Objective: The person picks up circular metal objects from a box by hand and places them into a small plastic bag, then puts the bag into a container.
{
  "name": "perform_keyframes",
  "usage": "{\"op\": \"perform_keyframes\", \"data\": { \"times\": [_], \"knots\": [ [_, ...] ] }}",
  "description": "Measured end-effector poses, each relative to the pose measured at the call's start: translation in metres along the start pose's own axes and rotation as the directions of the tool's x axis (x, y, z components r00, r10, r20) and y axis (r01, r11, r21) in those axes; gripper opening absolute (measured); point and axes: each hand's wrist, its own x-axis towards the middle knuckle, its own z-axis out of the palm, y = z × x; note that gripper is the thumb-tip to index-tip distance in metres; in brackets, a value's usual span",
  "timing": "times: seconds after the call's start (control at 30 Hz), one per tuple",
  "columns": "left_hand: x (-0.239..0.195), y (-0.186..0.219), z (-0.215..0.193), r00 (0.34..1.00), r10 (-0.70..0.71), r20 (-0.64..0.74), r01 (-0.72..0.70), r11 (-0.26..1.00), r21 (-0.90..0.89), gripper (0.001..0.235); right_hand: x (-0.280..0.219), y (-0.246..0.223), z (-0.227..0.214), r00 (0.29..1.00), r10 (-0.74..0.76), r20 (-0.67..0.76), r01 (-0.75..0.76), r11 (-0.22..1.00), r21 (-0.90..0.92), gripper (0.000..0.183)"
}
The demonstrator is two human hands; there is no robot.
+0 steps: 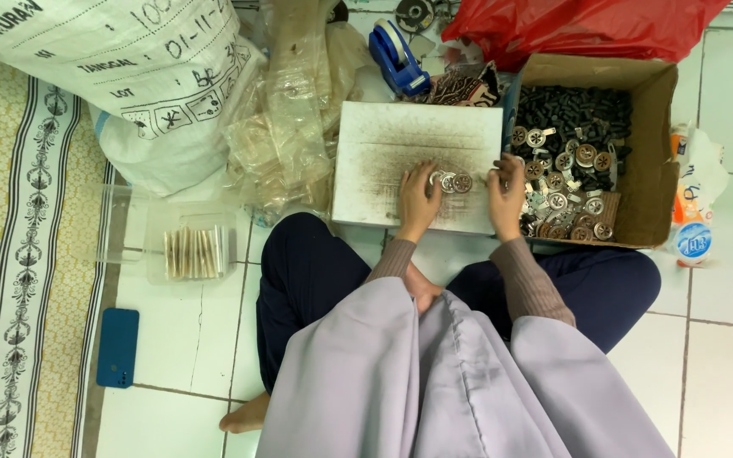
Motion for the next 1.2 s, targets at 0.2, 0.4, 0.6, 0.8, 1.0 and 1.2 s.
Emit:
{"op": "perform_keyframes", "data": {
  "times": [0.2, 0.4, 0.6, 0.8, 1.0, 1.2],
  "knots": [
    [0.026, 0.094, 0.032, 1.000, -0.026, -0.016, 0.020, 0.947, -0.322, 0.030, 0.009, 0.015, -0.100, 0.909, 0.410, -0.076, -0.400, 0.909, 0.119, 0.030],
    [0.020, 0.133, 0.149, 0.695, 0.097, 0.712, 0.102, 0.967, -0.232, 0.050, -0.016, 0.125, -0.145, 0.697, 0.710, -0.102, -0.713, 0.701, 0.008, 0.042],
    [-0.021, 0.097, 0.171, 0.679, -0.057, 0.732, -0.180, 0.954, 0.241, 0.063, -0.022, 0.183, -0.137, 0.799, 0.599, 0.061, -0.382, 0.582, -0.718, 0.068],
    [-0.029, 0.098, 0.182, 0.658, -0.174, 0.733, -0.364, 0.778, 0.512, 0.051, -0.012, 0.126, -0.116, 0.680, 0.713, 0.171, -0.255, 0.448, -0.857, 0.069],
    [-0.042, 0.071, 0.202, 0.787, 0.072, 0.612, -0.395, 0.821, 0.411, 0.020, -0.015, 0.118, -0.113, 0.727, 0.663, 0.179, -0.237, 0.487, -0.841, 0.059],
    [-0.038, 0.075, 0.196, 0.776, 0.061, 0.628, -0.357, 0.863, 0.357, 0.019, -0.013, 0.091, -0.113, 0.761, 0.612, 0.215, -0.235, 0.569, -0.788, 0.048]
  ]
}}
